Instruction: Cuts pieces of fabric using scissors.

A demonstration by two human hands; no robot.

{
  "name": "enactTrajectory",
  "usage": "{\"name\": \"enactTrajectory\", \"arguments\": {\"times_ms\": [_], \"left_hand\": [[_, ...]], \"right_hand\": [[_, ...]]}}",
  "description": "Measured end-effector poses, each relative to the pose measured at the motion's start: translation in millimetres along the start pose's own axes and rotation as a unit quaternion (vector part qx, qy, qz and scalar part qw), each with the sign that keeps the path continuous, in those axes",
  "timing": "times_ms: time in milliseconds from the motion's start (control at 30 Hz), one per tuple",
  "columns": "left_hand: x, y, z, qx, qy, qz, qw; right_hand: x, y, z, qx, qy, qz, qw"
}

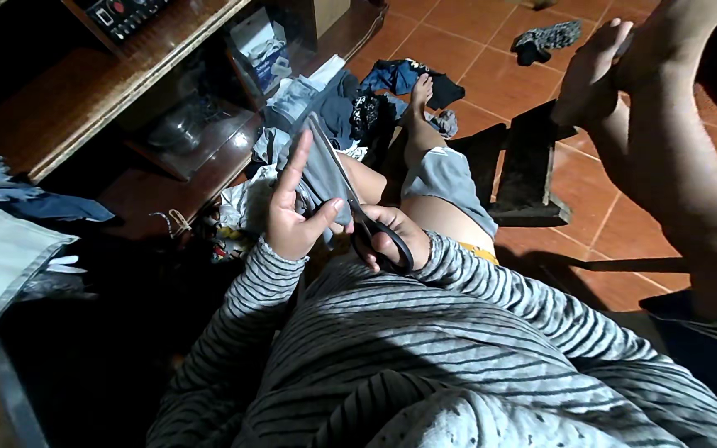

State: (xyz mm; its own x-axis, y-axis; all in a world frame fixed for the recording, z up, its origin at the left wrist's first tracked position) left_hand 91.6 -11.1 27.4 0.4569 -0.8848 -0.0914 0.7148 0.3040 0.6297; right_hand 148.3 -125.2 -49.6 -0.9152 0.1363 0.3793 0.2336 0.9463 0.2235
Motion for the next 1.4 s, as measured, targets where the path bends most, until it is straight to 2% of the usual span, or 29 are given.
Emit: {"name": "enactTrajectory", "arguments": {"times_ms": [67, 167, 233, 467, 633, 900, 1167, 1333, 1400], "left_hand": [[-4, 0, 2, 0.003, 0.014, 0.031, 0.999], [-21, 1, 0, -0.018, 0.052, 0.139, 0.989], [-29, 3, -3, -0.043, 0.059, 0.173, 0.982], [-24, 12, 7, -0.005, 0.018, 0.101, 0.995], [-15, 9, 8, 0.002, 0.023, 0.07, 0.997], [0, 1, 1, -0.018, 0.011, 0.047, 0.999], [-2, 0, 2, -0.013, 0.009, 0.051, 0.999], [-8, 5, 4, 0.013, 0.005, 0.054, 0.998], [-13, 8, 5, 0.036, -0.034, 0.043, 0.998]], "right_hand": [[-1, 0, 1, 0.005, 0.002, -0.002, 1.0], [-1, 0, 2, 0.014, 0.004, -0.001, 1.0], [0, 0, 3, 0.018, 0.002, -0.004, 1.0], [3, 0, 6, 0.033, 0.0, -0.023, 0.999], [6, 3, 2, 0.001, 0.027, -0.055, 0.998], [5, 3, -2, -0.028, 0.019, -0.045, 0.998], [2, 1, 0, -0.018, 0.036, -0.019, 0.999], [1, 1, 0, -0.02, 0.033, -0.008, 0.999], [0, 0, -1, -0.027, 0.03, -0.01, 0.999]]}}
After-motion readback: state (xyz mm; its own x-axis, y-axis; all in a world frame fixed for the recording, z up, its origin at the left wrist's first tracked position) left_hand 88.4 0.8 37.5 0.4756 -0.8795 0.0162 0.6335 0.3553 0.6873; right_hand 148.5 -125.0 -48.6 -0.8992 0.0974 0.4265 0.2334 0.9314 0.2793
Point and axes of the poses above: each hand's wrist, its own y-axis towards the middle knuckle, its own x-axis out of the palm, z = x × y, the point moved 9 cm from there along y, towards the middle knuckle, and after that the axes turned 1 degree about y, right-handed, at the moved point
